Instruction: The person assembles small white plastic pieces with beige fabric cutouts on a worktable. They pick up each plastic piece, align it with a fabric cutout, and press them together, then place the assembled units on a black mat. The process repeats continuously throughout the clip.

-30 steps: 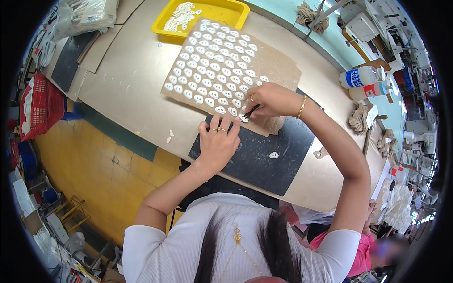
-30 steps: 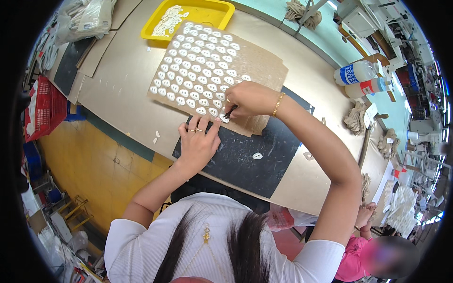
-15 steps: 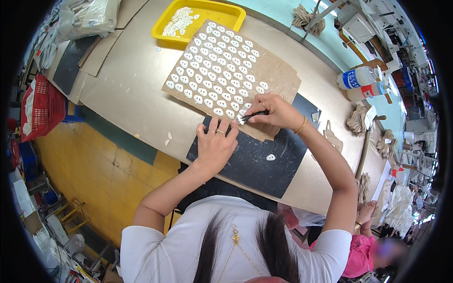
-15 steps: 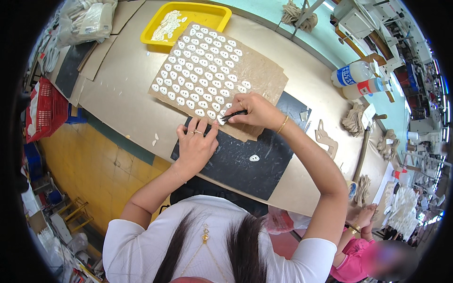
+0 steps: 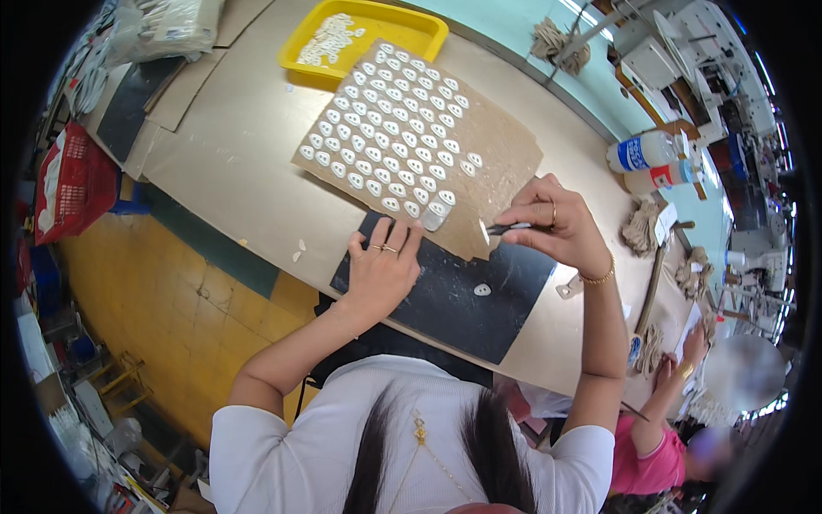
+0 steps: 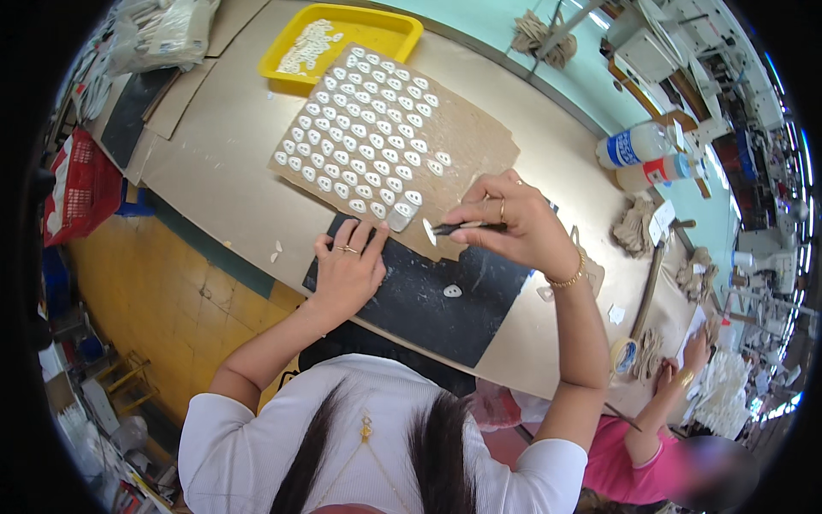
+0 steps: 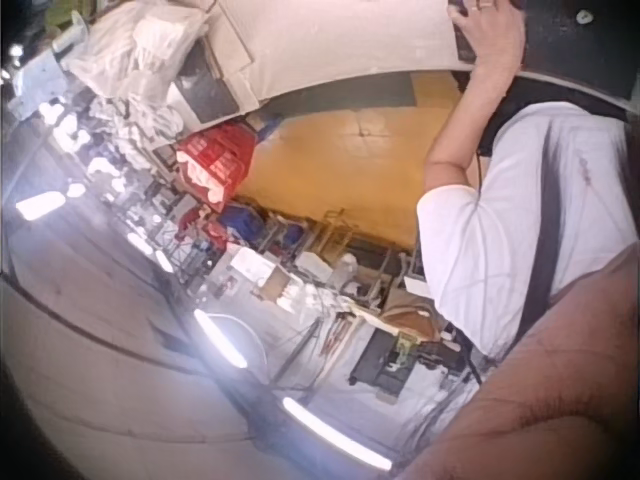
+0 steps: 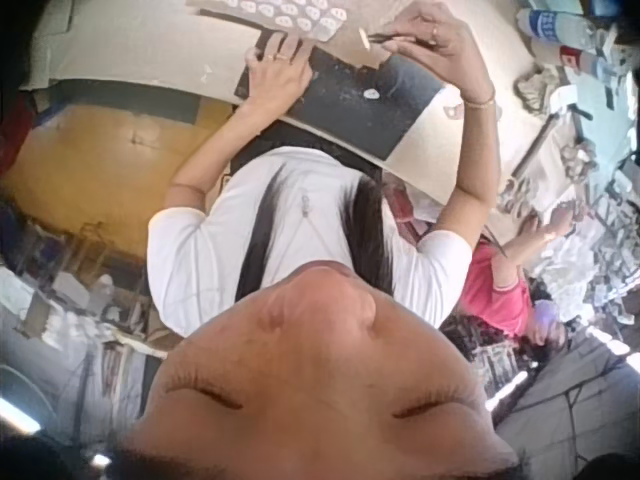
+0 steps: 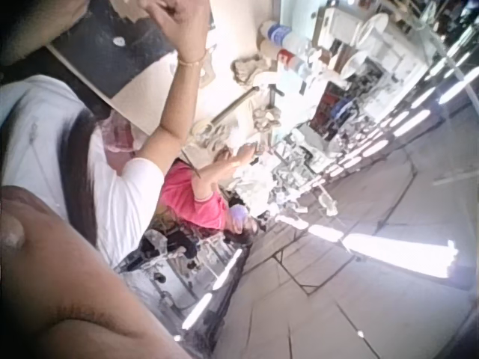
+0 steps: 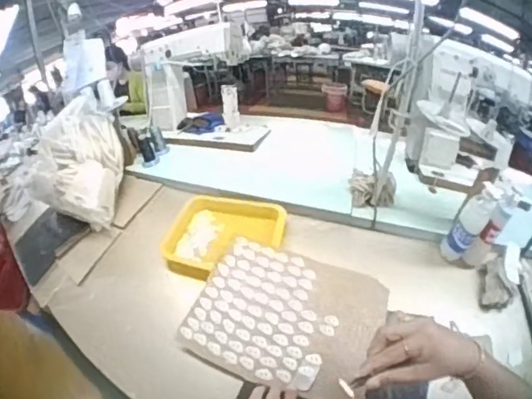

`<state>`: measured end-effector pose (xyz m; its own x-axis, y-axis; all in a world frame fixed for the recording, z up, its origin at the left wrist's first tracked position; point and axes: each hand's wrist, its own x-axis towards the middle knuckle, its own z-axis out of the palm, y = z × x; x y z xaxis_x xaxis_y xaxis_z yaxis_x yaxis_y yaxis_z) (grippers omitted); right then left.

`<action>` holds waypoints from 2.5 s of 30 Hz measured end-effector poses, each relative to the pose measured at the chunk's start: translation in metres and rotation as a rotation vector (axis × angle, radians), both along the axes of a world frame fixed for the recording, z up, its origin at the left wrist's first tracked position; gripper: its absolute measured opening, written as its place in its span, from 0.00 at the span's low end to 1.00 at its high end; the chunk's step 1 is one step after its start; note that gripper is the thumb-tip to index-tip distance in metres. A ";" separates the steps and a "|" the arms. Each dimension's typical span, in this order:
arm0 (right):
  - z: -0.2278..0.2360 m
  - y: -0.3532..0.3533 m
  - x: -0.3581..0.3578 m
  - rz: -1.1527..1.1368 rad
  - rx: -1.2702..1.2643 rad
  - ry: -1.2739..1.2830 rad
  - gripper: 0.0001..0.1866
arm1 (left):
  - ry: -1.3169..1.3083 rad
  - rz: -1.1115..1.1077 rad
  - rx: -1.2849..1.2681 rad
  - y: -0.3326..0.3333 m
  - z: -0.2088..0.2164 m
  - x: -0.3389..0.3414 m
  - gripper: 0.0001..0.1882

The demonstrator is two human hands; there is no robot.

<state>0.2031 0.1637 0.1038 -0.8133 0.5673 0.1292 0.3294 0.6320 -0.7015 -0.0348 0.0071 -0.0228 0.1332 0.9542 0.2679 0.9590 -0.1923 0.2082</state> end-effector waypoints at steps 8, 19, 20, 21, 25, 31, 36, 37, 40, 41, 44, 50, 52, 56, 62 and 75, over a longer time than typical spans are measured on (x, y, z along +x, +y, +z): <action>-0.021 -0.055 0.030 0.220 0.520 -0.520 0.07 | 0.023 -0.009 -0.007 -0.009 -0.008 -0.002 0.32; -0.037 -0.060 0.021 0.267 0.568 -0.586 0.06 | -0.668 0.022 0.134 0.004 -0.010 -0.014 0.32; -0.035 -0.059 0.021 0.277 0.558 -0.619 0.05 | -0.700 0.007 0.220 0.009 -0.008 -0.014 0.30; -0.034 -0.058 0.021 0.278 0.557 -0.623 0.05 | -0.644 -0.026 0.185 0.008 -0.004 -0.010 0.28; -0.041 -0.057 0.019 0.262 0.589 -0.563 0.09 | -0.408 -0.422 0.080 0.004 0.016 0.020 0.23; -0.040 -0.059 0.020 0.258 0.593 -0.538 0.08 | -0.330 -0.544 0.077 0.010 0.001 0.060 0.20; -0.041 -0.060 0.020 0.247 0.588 -0.549 0.07 | -0.285 -0.515 0.056 0.013 0.006 0.064 0.19; -0.039 -0.060 0.019 0.255 0.597 -0.582 0.08 | -0.279 -0.509 0.048 0.013 0.006 0.065 0.19; -0.023 -0.055 0.020 0.214 0.583 -0.591 0.07 | -0.273 -0.494 0.035 0.012 0.008 0.069 0.19; -0.015 -0.051 0.018 0.196 0.569 -0.573 0.06 | -0.274 -0.487 0.033 0.011 0.008 0.069 0.19; 0.014 -0.034 0.003 0.070 0.641 -0.537 0.05 | -0.314 -0.473 0.029 0.009 0.011 0.068 0.22; -0.040 -0.010 -0.040 0.036 0.755 -0.303 0.04 | -0.345 -0.277 0.023 0.002 0.010 0.032 0.28; -0.048 -0.001 -0.052 0.079 0.742 -0.346 0.05 | -0.284 -0.248 0.047 0.003 0.009 0.018 0.29; -0.040 0.007 -0.075 0.217 0.745 -0.407 0.04 | -0.255 -0.240 0.033 0.003 0.005 0.007 0.30; -0.032 0.008 -0.092 0.350 0.765 -0.558 0.06 | -0.223 -0.247 0.027 0.003 0.003 0.007 0.30; -0.065 0.064 -0.064 0.278 -0.203 -0.315 0.12 | -0.212 -0.263 0.056 0.010 0.006 0.011 0.27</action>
<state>0.1386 0.2281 0.0385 -0.9198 0.3106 -0.2399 0.3841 0.5866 -0.7130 -0.0236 0.0175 -0.0172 0.3088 0.8774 0.3670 0.8116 -0.4443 0.3792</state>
